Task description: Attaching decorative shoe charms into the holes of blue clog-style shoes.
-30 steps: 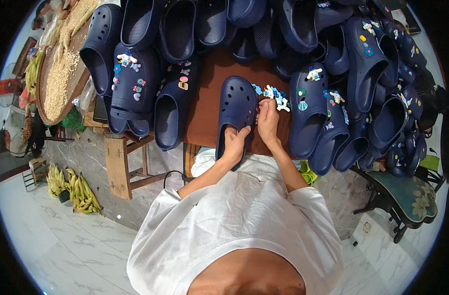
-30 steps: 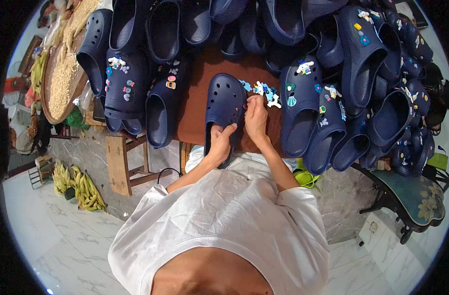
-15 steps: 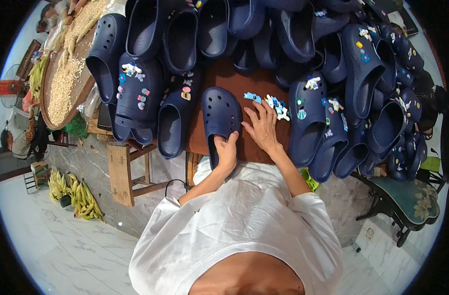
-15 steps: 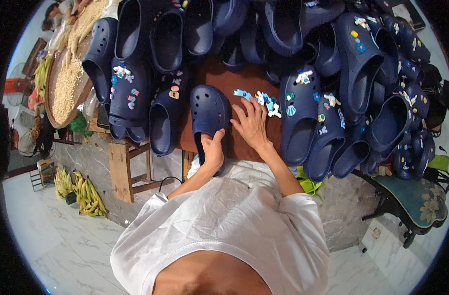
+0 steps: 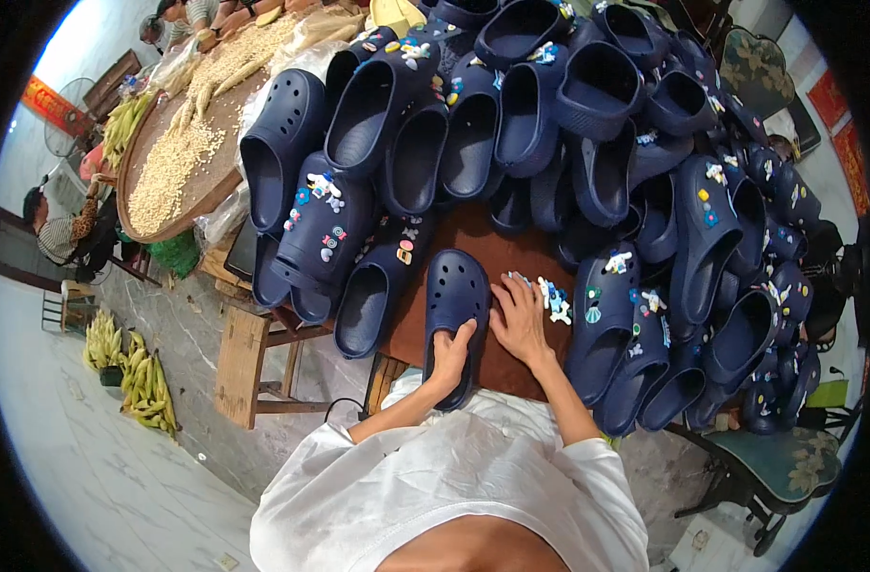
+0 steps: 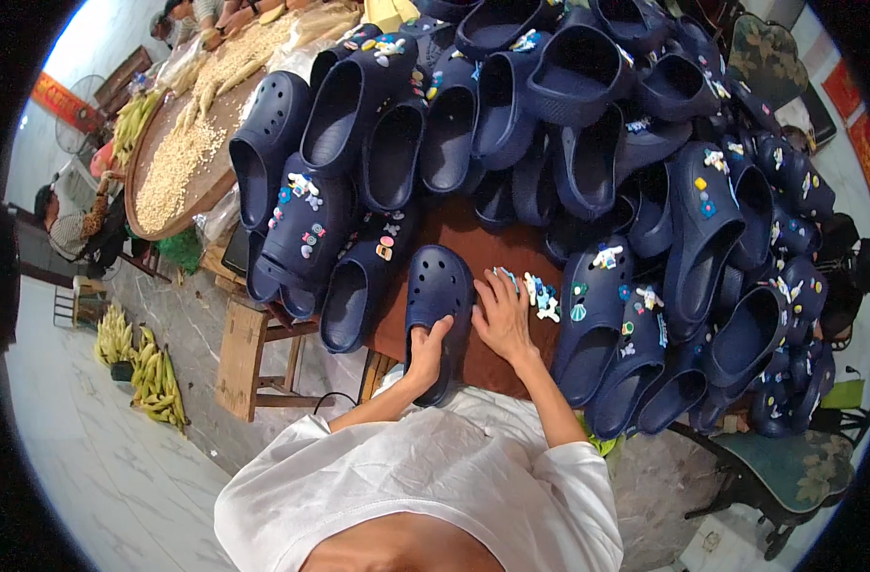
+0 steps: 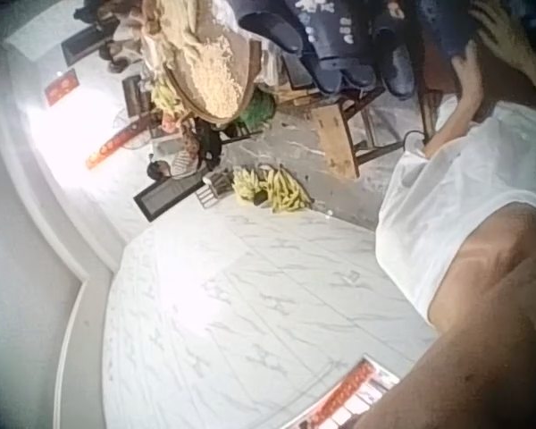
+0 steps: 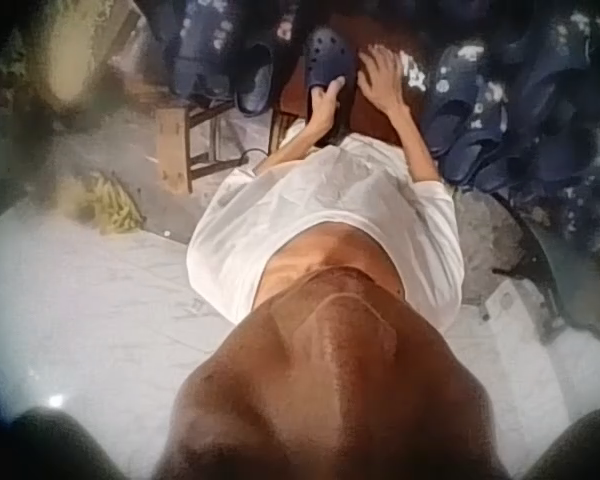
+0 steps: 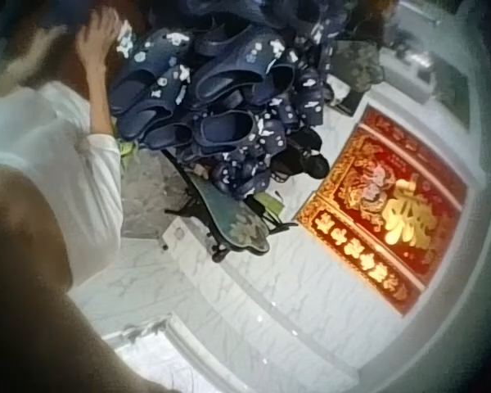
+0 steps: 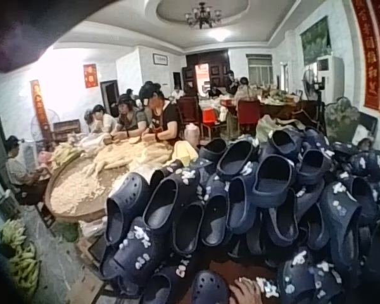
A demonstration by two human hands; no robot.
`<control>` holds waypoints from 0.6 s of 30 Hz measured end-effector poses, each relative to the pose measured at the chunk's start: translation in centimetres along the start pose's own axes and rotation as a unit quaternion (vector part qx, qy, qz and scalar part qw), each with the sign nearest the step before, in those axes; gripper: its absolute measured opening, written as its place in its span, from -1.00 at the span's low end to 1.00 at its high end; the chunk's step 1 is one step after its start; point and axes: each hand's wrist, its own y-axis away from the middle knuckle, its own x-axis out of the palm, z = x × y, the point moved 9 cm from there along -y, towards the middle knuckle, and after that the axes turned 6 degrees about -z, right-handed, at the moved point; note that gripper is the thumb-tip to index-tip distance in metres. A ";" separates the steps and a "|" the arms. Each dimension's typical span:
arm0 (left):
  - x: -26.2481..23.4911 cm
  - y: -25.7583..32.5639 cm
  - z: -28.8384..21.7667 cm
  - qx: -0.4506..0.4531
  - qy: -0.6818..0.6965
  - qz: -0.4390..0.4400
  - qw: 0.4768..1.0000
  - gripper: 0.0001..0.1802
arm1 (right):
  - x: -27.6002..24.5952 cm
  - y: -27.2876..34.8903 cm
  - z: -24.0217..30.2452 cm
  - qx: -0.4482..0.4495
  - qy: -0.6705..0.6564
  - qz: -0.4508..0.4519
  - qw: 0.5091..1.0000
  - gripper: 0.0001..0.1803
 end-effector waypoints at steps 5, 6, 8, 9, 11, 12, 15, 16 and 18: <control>-0.2 -1.2 1.5 -0.018 -0.017 0.011 1.000 -0.56 | 0.9 -0.3 -2.3 -0.005 0.060 -0.017 0.998 -0.63; -0.3 -1.4 1.7 0.001 -0.027 0.007 1.000 -0.58 | 0.9 -0.3 -3.5 0.016 0.059 -0.020 0.998 -0.69; -0.5 -1.2 1.0 0.024 -0.035 -0.002 0.999 -0.60 | 0.1 -0.6 -4.4 0.040 0.079 -0.064 0.994 -0.78; -0.6 -1.1 0.7 0.037 -0.039 -0.006 0.999 -0.60 | 0.0 -0.6 -4.3 0.035 0.078 -0.066 0.994 -0.78; -0.9 -0.6 -0.5 0.054 -0.040 -0.013 0.998 -0.60 | -0.5 0.1 -5.1 0.080 0.106 -0.085 0.988 -0.80; -0.9 -0.4 -0.4 0.020 -0.053 0.009 0.998 -0.60 | -0.7 0.3 -5.0 0.074 0.109 -0.100 0.986 -0.83; -0.5 0.5 -2.7 0.042 -0.065 0.032 0.996 -0.59 | -1.9 -0.2 -3.3 0.079 0.075 -0.107 0.988 -0.83; 0.0 1.1 -4.4 0.094 -0.067 0.041 0.993 -0.59 | -2.3 -0.4 -3.1 0.081 0.064 -0.104 0.989 -0.82; 0.3 1.8 -6.5 0.077 -0.072 0.042 0.994 -0.52 | -3.0 -1.4 -2.6 0.077 0.053 -0.114 0.989 -0.82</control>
